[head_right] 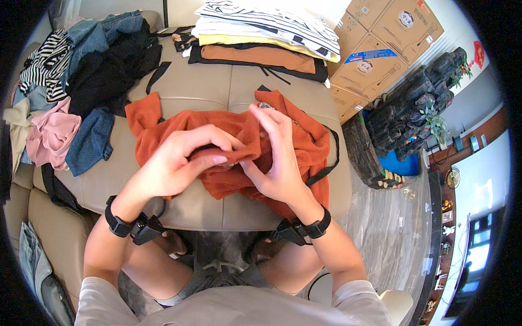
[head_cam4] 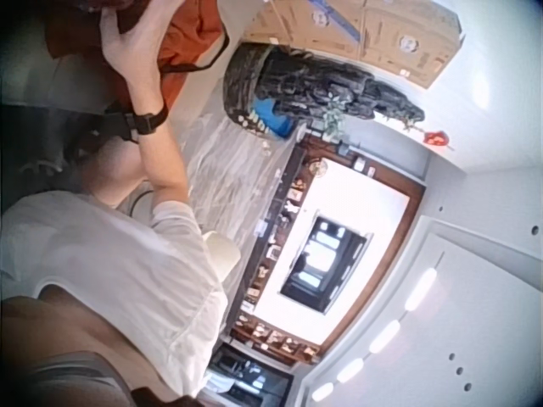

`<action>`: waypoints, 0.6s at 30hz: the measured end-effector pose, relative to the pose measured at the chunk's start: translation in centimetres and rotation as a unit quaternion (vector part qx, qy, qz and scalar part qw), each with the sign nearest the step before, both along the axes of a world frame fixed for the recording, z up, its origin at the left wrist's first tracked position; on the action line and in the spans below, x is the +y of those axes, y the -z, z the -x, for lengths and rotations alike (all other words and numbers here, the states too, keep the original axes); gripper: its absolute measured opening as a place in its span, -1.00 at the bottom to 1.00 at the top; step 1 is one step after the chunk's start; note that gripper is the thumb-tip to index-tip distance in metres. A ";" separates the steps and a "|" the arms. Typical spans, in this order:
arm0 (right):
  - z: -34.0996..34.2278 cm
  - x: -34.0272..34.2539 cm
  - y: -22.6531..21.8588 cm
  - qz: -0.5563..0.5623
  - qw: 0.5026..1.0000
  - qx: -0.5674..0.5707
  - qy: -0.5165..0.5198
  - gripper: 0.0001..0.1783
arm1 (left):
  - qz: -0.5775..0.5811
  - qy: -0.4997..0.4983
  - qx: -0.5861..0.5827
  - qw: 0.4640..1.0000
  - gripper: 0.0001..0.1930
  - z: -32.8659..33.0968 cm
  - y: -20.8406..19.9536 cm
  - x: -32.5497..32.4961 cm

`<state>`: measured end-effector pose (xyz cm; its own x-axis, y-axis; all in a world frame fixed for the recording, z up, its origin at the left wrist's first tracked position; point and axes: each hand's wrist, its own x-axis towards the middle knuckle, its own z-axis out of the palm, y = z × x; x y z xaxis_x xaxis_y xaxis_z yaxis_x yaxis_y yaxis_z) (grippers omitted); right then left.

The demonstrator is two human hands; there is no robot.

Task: The person folds a black and white patterned garment and an orange dress by hand on a couch, placing them onto a stack of folded items.

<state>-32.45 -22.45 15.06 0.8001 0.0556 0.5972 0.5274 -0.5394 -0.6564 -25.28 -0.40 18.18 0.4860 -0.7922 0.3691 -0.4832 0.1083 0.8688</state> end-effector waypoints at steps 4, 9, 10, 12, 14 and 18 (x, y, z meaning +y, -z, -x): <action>0.0 -0.9 -1.4 0.162 0.985 -0.050 -0.004 -0.52 | 0.022 0.015 -0.004 1.000 -0.78 -0.4 0.4 0.0; 0.4 -2.5 0.4 -0.079 0.992 0.010 0.094 -0.83 | -0.034 -0.153 -0.224 0.962 -0.55 -1.6 1.2 0.9; 0.4 -3.1 0.5 -0.108 0.987 -0.001 0.123 -0.86 | -0.059 -0.154 -0.203 0.965 -0.47 -1.9 1.0 1.3; 0.1 -4.7 0.2 -0.166 0.971 -0.042 0.169 -0.89 | -0.053 -0.188 -0.188 0.963 -0.52 -2.8 0.8 1.9; 0.2 -6.2 -0.1 -0.157 0.966 -0.073 0.194 -0.93 | -0.067 -0.235 -0.172 0.954 -0.57 -3.7 0.3 3.1; 0.5 -6.8 -0.4 -0.173 0.966 -0.069 0.180 -0.92 | -0.013 -0.237 0.023 0.971 -0.76 -4.5 -0.3 4.3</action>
<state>-32.93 -29.27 15.50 0.6413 -0.4336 0.6331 0.4430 -0.4645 -0.7668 -20.74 3.91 18.51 0.8134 -0.4849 0.3214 -0.4346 -0.1391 0.8898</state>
